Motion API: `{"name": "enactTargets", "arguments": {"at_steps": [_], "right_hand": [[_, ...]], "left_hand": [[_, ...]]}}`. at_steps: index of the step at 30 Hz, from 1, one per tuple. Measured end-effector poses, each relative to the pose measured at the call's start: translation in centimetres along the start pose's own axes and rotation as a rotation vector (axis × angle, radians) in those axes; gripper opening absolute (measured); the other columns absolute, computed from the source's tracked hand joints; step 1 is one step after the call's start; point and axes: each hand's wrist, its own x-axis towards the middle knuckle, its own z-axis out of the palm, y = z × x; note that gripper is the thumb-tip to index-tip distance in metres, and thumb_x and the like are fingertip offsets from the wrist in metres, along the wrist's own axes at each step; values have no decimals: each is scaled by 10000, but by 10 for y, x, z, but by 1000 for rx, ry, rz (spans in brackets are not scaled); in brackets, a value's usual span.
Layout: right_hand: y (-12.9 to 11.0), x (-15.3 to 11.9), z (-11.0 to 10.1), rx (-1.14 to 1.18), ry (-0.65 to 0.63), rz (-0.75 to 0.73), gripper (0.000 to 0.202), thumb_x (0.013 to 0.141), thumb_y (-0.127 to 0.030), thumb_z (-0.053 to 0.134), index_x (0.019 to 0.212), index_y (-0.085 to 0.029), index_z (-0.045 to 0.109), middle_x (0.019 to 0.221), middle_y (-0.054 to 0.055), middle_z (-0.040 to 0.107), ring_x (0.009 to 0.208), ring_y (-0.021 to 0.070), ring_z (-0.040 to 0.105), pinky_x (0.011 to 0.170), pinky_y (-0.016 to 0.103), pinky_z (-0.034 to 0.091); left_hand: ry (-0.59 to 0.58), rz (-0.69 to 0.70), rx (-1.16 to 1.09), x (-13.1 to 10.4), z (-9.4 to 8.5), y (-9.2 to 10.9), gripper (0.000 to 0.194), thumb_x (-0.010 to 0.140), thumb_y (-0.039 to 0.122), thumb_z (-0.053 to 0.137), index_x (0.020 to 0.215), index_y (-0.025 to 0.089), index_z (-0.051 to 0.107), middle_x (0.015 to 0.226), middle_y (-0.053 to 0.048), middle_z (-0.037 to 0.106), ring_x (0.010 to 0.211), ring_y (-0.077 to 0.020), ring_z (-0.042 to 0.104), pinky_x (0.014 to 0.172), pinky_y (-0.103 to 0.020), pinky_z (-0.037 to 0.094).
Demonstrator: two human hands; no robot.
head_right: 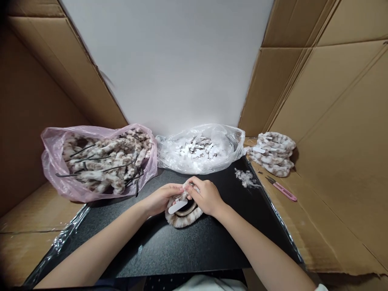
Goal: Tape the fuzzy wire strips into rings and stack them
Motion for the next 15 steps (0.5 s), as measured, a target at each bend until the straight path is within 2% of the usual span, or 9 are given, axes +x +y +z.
{"name": "enactTargets", "arguments": {"at_steps": [3, 6, 10, 12, 15], "right_hand": [[0, 2, 5, 179, 20, 70, 209, 858, -387, 549, 831, -193, 623, 592, -14, 618, 548, 145, 590, 556, 240, 417], [1, 3, 6, 293, 74, 120, 209, 837, -369, 569, 746, -181, 583, 577, -25, 588, 516, 128, 570, 548, 242, 425], [0, 2, 5, 208, 133, 28, 198, 832, -340, 582, 728, -173, 602, 648, -7, 623, 624, 135, 585, 611, 244, 436], [-1, 1, 6, 179, 136, -20, 202, 835, -338, 586, 723, -172, 607, 656, -4, 634, 633, 135, 587, 609, 238, 438], [-1, -2, 8, 186, 133, -76, 207, 852, -344, 578, 735, -177, 614, 631, -7, 638, 596, 129, 588, 583, 234, 442]], "left_hand": [[-22, -37, -25, 1, 1, 0, 236, 717, 290, 697, 795, 68, 712, 713, -73, 654, 540, -94, 521, 545, -207, 380], [-97, -67, -86, 0, 0, 3, 263, 740, 318, 672, 848, 79, 695, 785, -90, 677, 596, -119, 566, 592, -226, 422], [-240, -181, -148, -1, -2, 7, 386, 804, 457, 602, 921, 92, 651, 861, -106, 680, 621, -142, 605, 594, -251, 454], [-241, -181, -152, -2, -2, 8, 362, 804, 430, 629, 971, 109, 623, 850, -95, 678, 616, -137, 609, 569, -238, 447], [-241, -180, -119, -3, -4, 7, 342, 791, 387, 668, 982, 111, 600, 789, -82, 675, 511, -84, 540, 467, -184, 359]]}}
